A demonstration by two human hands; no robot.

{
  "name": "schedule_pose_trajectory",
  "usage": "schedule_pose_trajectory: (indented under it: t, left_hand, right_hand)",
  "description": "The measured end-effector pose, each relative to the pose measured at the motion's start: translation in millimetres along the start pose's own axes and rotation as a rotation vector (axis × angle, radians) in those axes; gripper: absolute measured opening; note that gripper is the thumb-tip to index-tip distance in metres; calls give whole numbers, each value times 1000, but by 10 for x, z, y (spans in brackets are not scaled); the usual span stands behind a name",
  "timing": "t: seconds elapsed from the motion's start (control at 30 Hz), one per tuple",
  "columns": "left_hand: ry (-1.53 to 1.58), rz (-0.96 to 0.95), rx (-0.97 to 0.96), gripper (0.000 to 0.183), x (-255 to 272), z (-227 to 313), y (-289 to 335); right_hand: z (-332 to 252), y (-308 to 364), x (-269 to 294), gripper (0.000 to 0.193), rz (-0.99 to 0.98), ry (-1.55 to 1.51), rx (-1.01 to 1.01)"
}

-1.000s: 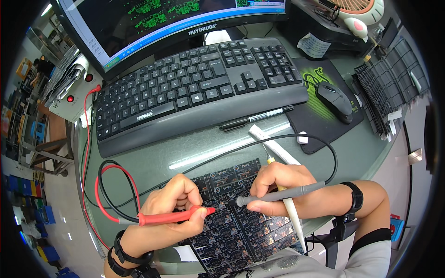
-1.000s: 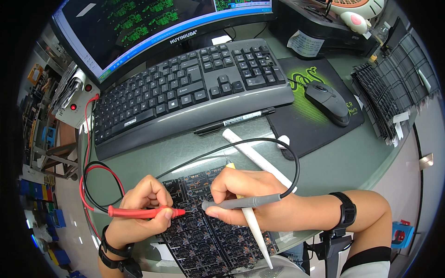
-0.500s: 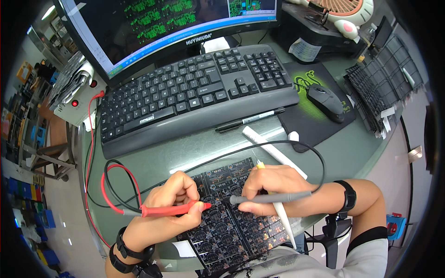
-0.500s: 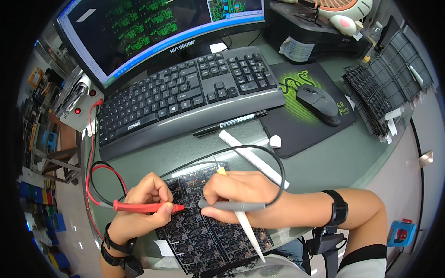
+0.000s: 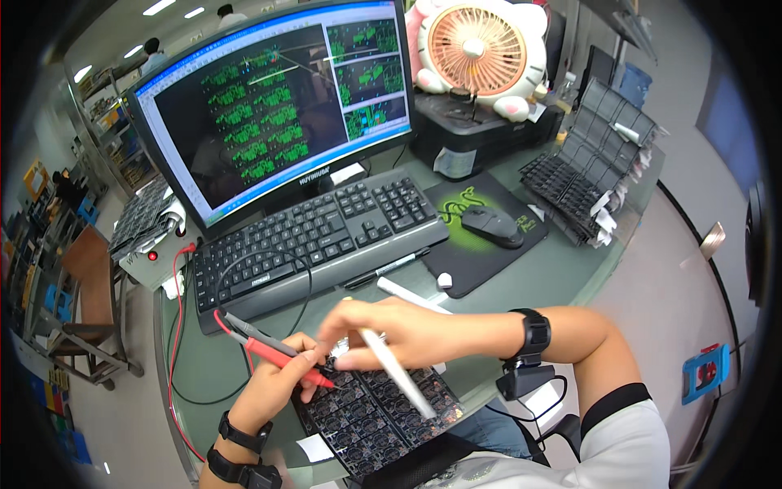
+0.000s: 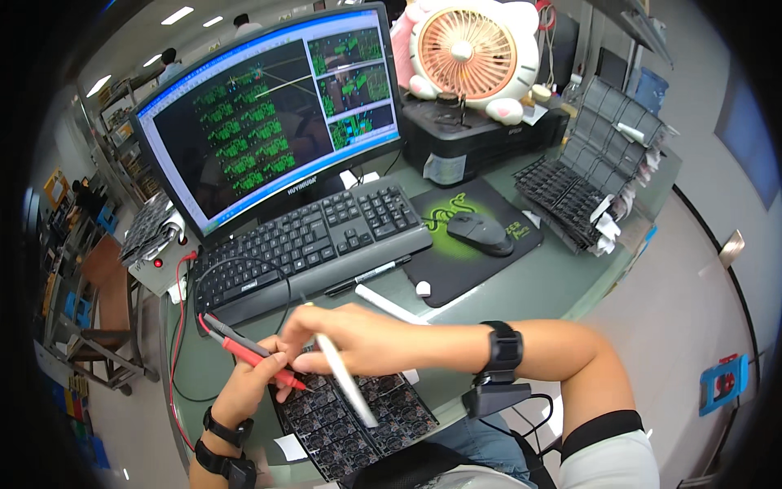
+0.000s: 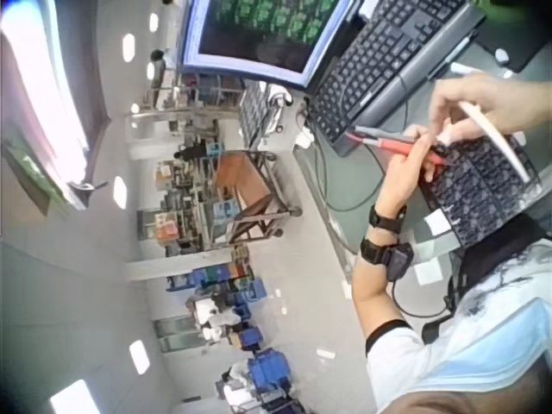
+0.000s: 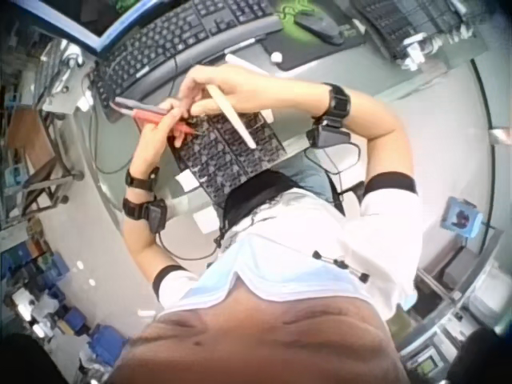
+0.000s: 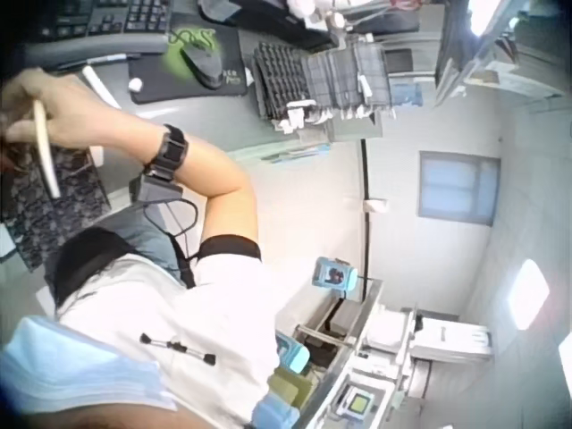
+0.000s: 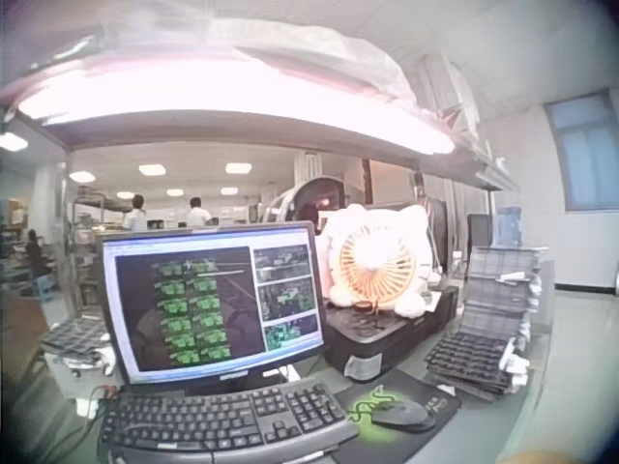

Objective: Testing and inspecting a printed circuit board using multimeter probes and a marker.

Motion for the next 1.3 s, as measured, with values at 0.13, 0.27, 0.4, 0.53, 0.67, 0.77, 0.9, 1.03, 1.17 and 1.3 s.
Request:
schedule_pose_trajectory:
  t: [0.13,0.27,0.4,0.53,0.67,0.77,0.9,1.03,1.17,1.3]
  left_hand:
    - [100,88,-34,26,69,20,-6]
    - [198,114,-119,29,132,22,-21]
    - [310,159,-193,29,191,46,7]
    - [477,305,-328,27,393,69,89]
    - [558,485,-492,27,579,88,114]
    - [555,508,-600,26,613,124,89]
    - [389,704,-661,24,570,156,245]
    - [341,588,-658,26,414,158,191]
    - [304,665,-648,27,394,170,208]
    - [312,634,-651,27,432,118,163]
  right_hand:
    - [284,184,838,13,348,436,-79]
    - [453,148,1177,10,489,933,12]
    - [548,116,1035,4,365,1091,97]
    - [398,307,944,12,408,927,10]
    - [291,508,581,24,344,378,-153]
    - [50,462,32,64,131,-262,42]
    - [-32,134,-273,37,391,-582,-26]
    - [35,257,54,40,510,-574,17]
    - [-421,896,889,29,996,548,153]
    - [-267,1455,1599,45,1096,1314,77]
Point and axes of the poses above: each hand's wrist, its own y-axis away from the middle knuckle, its own x-axis out of the back of the hand, z = x × y, the point moved 6 cm from there along -y, towards the middle knuckle, and after that the axes turned 2 degrees about -z, right-handed, at the moved point
